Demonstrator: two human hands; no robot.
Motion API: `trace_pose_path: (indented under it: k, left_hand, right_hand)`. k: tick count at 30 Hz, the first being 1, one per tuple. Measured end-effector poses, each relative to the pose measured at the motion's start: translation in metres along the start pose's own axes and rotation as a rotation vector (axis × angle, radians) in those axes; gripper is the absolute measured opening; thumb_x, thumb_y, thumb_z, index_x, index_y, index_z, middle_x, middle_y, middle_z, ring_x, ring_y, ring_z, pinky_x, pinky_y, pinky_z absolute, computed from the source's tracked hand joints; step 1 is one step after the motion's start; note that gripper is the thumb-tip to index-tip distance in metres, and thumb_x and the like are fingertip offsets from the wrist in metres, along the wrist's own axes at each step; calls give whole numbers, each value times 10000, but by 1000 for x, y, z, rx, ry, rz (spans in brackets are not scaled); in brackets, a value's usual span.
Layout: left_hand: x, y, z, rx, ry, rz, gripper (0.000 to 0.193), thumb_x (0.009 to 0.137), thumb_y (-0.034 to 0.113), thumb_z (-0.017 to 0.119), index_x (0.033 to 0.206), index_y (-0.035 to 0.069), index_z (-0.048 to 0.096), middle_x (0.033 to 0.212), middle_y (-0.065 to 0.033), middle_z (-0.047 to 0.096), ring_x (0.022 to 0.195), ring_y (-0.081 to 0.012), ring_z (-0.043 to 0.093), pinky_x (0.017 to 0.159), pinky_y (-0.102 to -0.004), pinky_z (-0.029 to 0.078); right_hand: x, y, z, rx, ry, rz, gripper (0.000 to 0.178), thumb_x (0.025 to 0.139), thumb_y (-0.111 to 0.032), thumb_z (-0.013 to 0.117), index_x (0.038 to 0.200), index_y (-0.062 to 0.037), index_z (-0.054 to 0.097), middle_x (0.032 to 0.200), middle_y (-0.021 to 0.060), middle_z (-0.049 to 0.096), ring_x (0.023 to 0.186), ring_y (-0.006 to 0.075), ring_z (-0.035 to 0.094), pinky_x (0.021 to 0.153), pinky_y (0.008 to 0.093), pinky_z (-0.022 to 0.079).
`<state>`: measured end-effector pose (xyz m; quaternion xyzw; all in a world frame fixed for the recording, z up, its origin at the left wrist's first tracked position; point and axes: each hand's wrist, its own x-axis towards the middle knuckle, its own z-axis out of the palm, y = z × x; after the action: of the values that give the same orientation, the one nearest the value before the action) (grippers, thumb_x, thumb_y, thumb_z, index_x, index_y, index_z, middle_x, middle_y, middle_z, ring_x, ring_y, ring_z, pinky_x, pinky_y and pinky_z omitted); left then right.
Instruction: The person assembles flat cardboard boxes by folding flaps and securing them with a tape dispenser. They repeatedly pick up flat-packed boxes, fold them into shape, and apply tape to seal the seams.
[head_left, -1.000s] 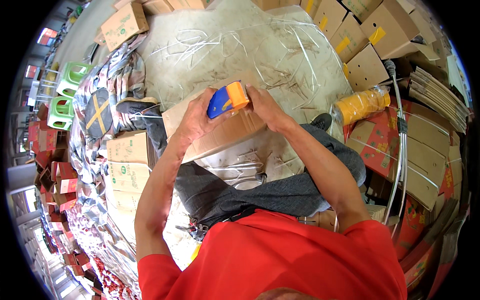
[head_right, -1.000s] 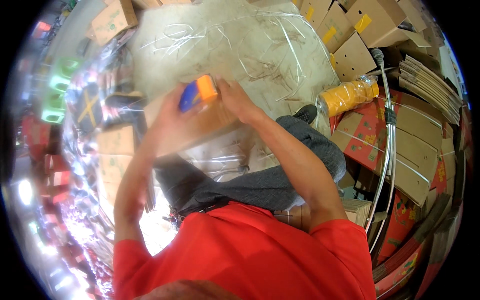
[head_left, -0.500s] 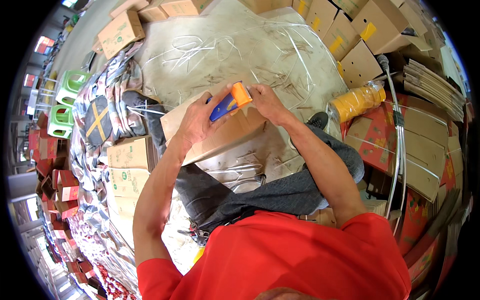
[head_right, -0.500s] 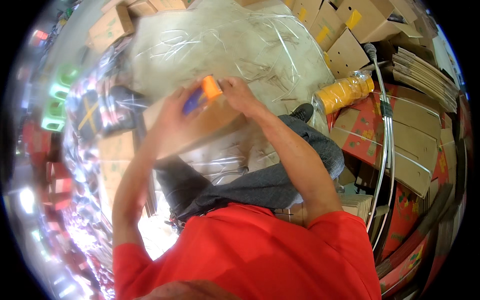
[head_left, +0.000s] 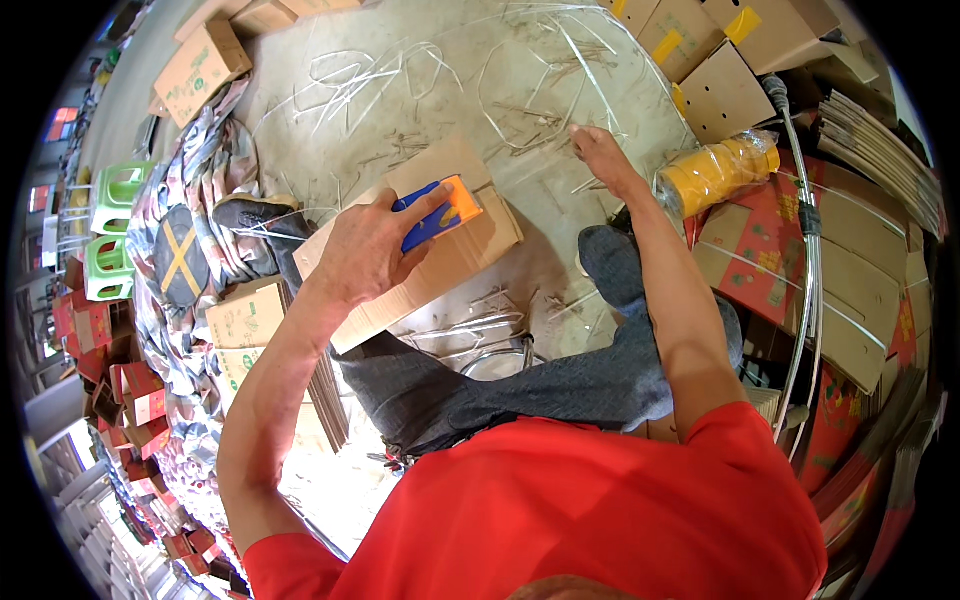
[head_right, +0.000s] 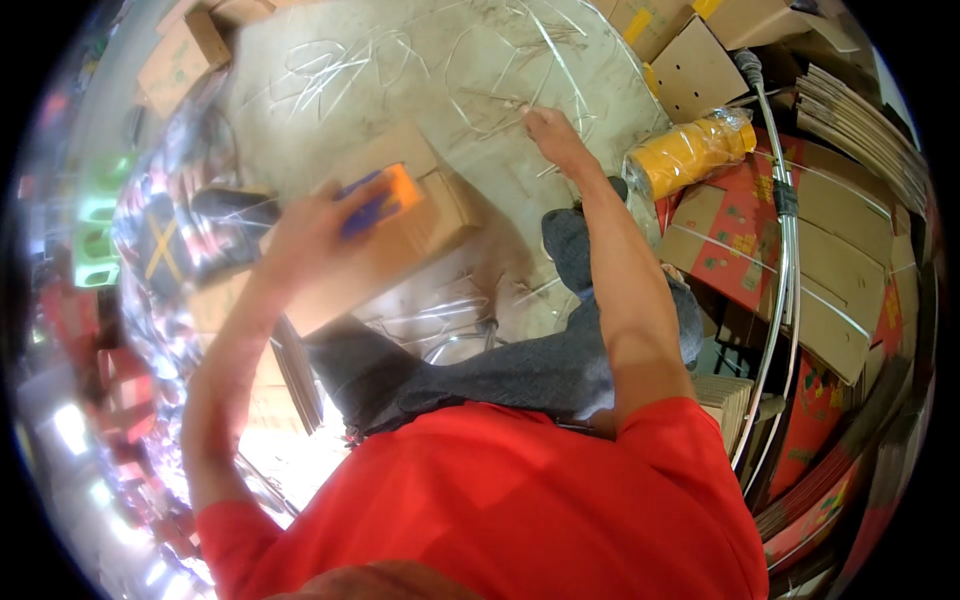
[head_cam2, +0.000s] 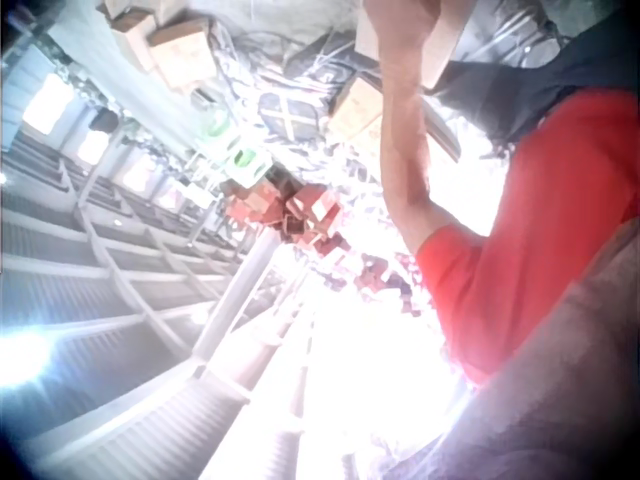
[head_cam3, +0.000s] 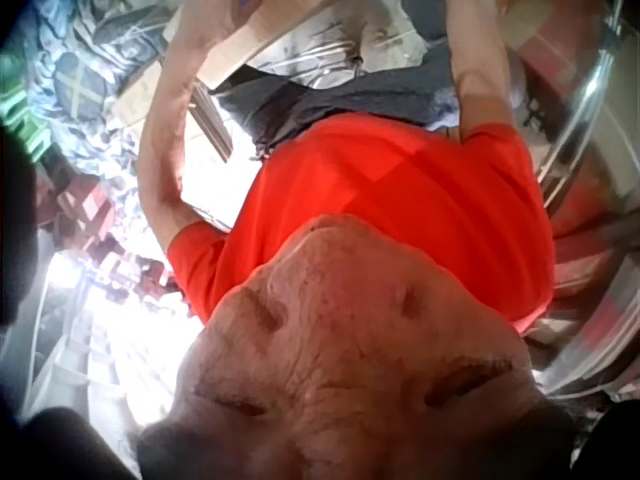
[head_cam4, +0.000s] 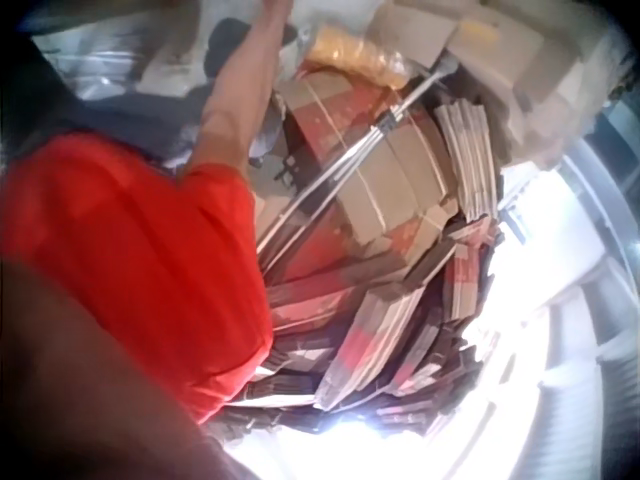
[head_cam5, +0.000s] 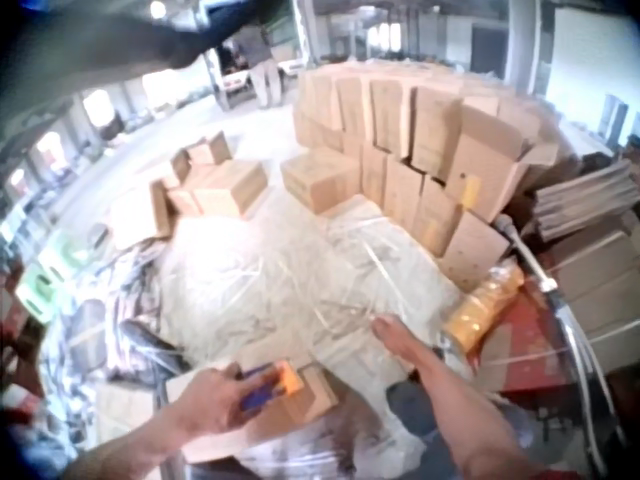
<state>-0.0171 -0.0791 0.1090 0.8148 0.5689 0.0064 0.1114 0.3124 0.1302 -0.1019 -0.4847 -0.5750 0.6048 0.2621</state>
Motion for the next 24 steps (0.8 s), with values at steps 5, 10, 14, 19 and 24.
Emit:
trace_pose_path:
  k: [5,10,14,19,24]
  left_hand:
    - [7,1,6,26,-2,-11,716,859,253,789,1518,268,511,965,-191,624,725,-371,680,660,-459,572]
    - [18,11,2,51,-3,-10,677,853,235,783,1481,250,533,926,-184,647,741,-370,689,663,-462,569]
    - [36,3,8,101,-25,17,643,868,232,764,1468,240,531,901,-189,659,751,-376,699,660,-466,567]
    - [53,-1,12,112,-121,-10,617,882,235,749,1459,238,531,896,-197,658,748,-380,702,661,-470,566]
    - [70,-6,22,89,-150,-29,651,878,242,759,1481,252,515,912,-197,649,725,-377,692,657,-464,558]
  right_hand:
    - [-1,2,7,47,22,-34,390,1083,-403,556,812,-124,528,758,-73,414,710,70,373,658,265,350]
    - [13,43,15,-46,77,-79,394,1072,-348,536,855,-21,577,764,-27,488,728,111,428,666,321,396]
    - [24,90,37,-98,80,-55,405,1072,-354,530,881,0,582,753,19,514,742,134,462,680,354,424]
    - [26,135,90,-107,70,-132,427,1078,-365,499,930,20,609,771,108,566,761,176,506,727,403,463]
    - [46,161,130,-68,42,-232,412,1103,-360,498,921,-2,585,788,17,514,802,139,489,742,337,465]
